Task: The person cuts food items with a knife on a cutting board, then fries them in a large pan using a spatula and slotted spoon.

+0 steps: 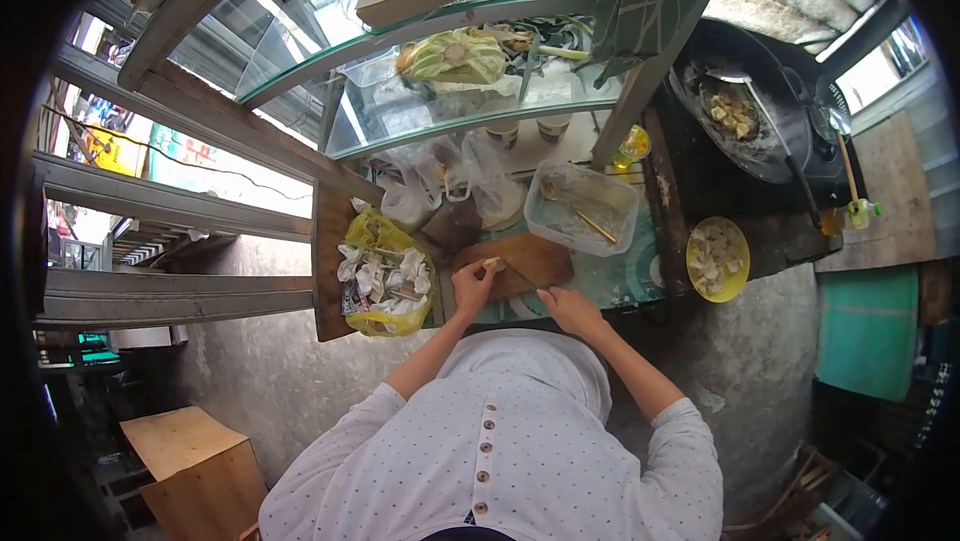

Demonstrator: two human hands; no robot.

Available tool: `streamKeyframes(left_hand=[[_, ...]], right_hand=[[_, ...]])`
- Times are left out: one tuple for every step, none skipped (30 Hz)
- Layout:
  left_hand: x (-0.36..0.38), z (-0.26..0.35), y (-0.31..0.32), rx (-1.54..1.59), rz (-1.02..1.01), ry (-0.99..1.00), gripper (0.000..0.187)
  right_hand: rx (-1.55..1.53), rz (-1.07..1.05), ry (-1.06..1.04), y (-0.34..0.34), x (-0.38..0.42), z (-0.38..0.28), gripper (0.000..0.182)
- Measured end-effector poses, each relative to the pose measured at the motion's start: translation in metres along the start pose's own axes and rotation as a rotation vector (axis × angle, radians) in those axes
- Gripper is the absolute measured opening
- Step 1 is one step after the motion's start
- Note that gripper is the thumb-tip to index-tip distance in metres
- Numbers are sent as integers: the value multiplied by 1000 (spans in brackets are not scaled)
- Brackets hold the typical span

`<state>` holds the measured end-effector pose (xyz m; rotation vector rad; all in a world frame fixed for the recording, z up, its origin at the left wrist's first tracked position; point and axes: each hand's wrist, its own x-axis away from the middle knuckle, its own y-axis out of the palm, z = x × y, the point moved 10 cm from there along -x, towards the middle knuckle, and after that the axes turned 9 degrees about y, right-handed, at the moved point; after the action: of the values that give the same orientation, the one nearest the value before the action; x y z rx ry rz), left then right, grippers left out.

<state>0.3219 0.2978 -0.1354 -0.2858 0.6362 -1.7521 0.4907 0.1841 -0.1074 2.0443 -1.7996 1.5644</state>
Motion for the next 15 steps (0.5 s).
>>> streamKeyframes(left_hand=[[1, 0, 1, -11, 4, 17, 30], [2, -1, 2, -8, 3, 17, 30], [2, -2, 3, 14, -10, -4, 30], [2, -2, 3, 34, -20, -25, 30], [1, -3, 2, 32, -17, -24, 30], [1, -1, 0, -5, -3, 5, 30], [0, 0, 0, -39, 9, 33, 31], [1, -1, 1, -38, 9, 32, 31], [1, -1, 1, -10, 7, 7, 31], [2, -1, 0, 18, 7, -20, 31], [3, 2, -1, 19, 8, -23, 31], [4, 1, -1, 37, 12, -39, 30], [4, 0, -1, 56, 15, -52, 30], [3, -1, -2, 56, 15, -47, 30], [1, 2, -1, 4, -13, -1, 30]], right_hand=[[10, 3, 6, 1, -1, 0, 49], [21, 10, 14, 2, -3, 2, 49], [23, 12, 16, 4, -7, 4, 49], [16, 5, -8, 7, -12, 3, 49], [6, -3, -35, 11, -16, 1, 49], [5, -3, -37, 12, -14, 2, 49], [-10, 12, -28, 9, -10, 8, 48], [-25, 25, -18, 7, -6, 15, 46], [-24, 23, -16, 7, -3, 21, 46], [-21, 45, -8, 4, 0, 28, 45], [-19, 66, -1, 2, 2, 32, 44], [-18, 67, 0, 1, 3, 33, 44], [-3, 80, 17, -1, 4, 35, 43], [9, 95, 34, -2, 4, 36, 42], [8, 99, 33, -4, 5, 36, 42]])
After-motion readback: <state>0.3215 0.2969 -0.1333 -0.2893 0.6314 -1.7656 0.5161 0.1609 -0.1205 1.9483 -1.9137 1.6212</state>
